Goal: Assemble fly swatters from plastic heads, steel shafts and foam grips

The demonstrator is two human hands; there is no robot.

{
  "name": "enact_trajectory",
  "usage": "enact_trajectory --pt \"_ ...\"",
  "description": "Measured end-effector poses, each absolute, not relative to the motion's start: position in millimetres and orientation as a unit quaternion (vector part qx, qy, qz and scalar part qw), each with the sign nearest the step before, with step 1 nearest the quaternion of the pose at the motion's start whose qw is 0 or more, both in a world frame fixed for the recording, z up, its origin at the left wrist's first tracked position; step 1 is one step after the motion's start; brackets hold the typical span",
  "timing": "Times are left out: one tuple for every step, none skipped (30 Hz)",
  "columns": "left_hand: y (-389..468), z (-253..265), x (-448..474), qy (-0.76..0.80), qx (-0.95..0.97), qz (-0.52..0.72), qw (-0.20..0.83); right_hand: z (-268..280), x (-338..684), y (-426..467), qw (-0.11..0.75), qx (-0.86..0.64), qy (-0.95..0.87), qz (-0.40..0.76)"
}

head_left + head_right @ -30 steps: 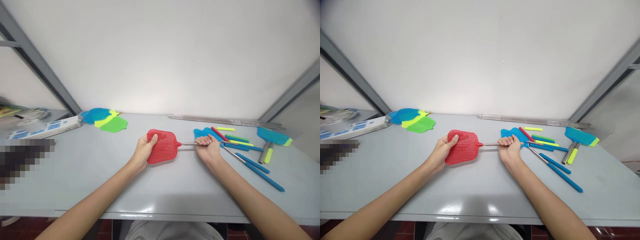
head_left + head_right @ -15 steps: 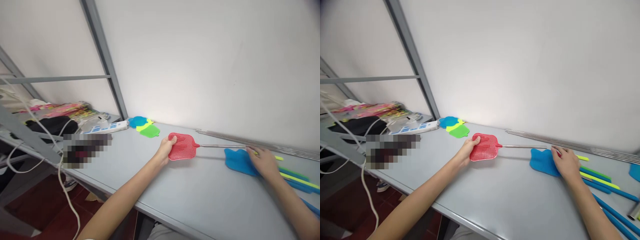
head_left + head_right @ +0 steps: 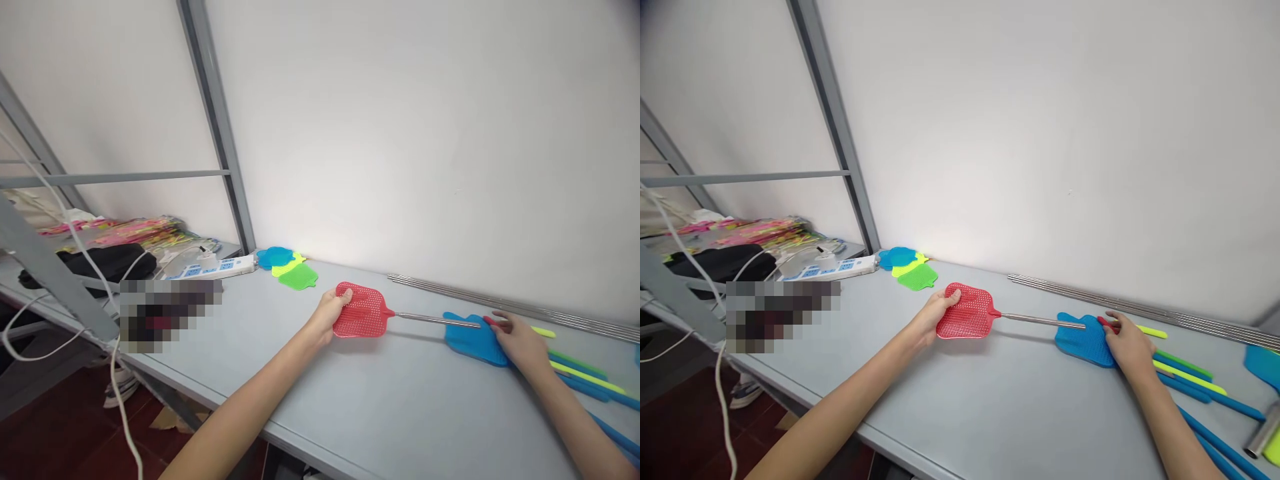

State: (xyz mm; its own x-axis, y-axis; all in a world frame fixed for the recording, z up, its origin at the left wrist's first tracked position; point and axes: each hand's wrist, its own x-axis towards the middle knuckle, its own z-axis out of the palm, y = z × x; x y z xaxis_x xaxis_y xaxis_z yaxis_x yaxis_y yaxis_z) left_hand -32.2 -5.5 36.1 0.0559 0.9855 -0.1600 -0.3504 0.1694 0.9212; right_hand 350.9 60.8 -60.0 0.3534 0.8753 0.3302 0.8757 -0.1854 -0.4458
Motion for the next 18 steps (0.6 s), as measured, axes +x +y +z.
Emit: enact_trajectory --pt "-5 36 -33 0.434 0.368 0.532 0.627 -57 348 59 0.267 -0.785 -0.559 0.021" --pt "-5 36 -33 0.434 0.370 0.530 0.627 -53 344 57 0.247 -0.797 -0.551 0.037" --pt "-5 36 -34 0.434 0.374 0.530 0.625 -49 340 55 0.231 -0.803 -0.548 0.046" --pt "-5 37 -34 0.434 0.377 0.529 0.624 -46 336 53 0.225 -0.806 -0.545 0.046" --pt "-5 38 -35 0.435 0.380 0.527 0.624 -43 333 51 0.229 -0.804 -0.548 0.042" --pt "-5 38 -35 0.435 0.382 0.525 0.624 -42 330 50 0.238 -0.796 -0.555 0.035" --pt "-5 39 -36 0.436 0.385 0.522 0.624 -41 329 49 0.251 -0.788 -0.562 0.030" --pt "-5 39 -36 0.436 0.387 0.519 0.625 -41 328 49 0.271 -0.777 -0.567 0.027" --pt "-5 40 -36 0.436 0.388 0.520 0.624 -41 328 49 0.299 -0.761 -0.575 0.029" --pt "-5 40 -37 0.437 0.389 0.519 0.623 -43 329 50 0.309 -0.754 -0.579 0.029" --pt "-4 40 -37 0.438 0.389 0.518 0.623 -44 330 51 0.316 -0.750 -0.581 0.028" --pt "-4 40 -38 0.442 0.388 0.517 0.622 -45 330 52 0.321 -0.747 -0.582 0.026" --pt "-3 40 -38 0.445 0.387 0.516 0.621 -45 331 52 0.329 -0.744 -0.581 0.024" --pt "-3 40 -38 0.447 0.387 0.515 0.620 -45 331 53 0.337 -0.741 -0.580 0.021" --pt "-3 40 -39 0.448 0.387 0.515 0.620 -45 330 53 0.348 -0.738 -0.577 0.017" --pt "-2 40 -39 0.447 0.387 0.513 0.622 -43 329 53 0.360 -0.735 -0.575 0.011" --pt "-2 40 -39 0.446 0.388 0.511 0.624 -42 328 52 0.373 -0.731 -0.571 0.003" --pt "-2 40 -40 0.447 0.387 0.508 0.626 -39 327 51 0.385 -0.728 -0.567 -0.006"
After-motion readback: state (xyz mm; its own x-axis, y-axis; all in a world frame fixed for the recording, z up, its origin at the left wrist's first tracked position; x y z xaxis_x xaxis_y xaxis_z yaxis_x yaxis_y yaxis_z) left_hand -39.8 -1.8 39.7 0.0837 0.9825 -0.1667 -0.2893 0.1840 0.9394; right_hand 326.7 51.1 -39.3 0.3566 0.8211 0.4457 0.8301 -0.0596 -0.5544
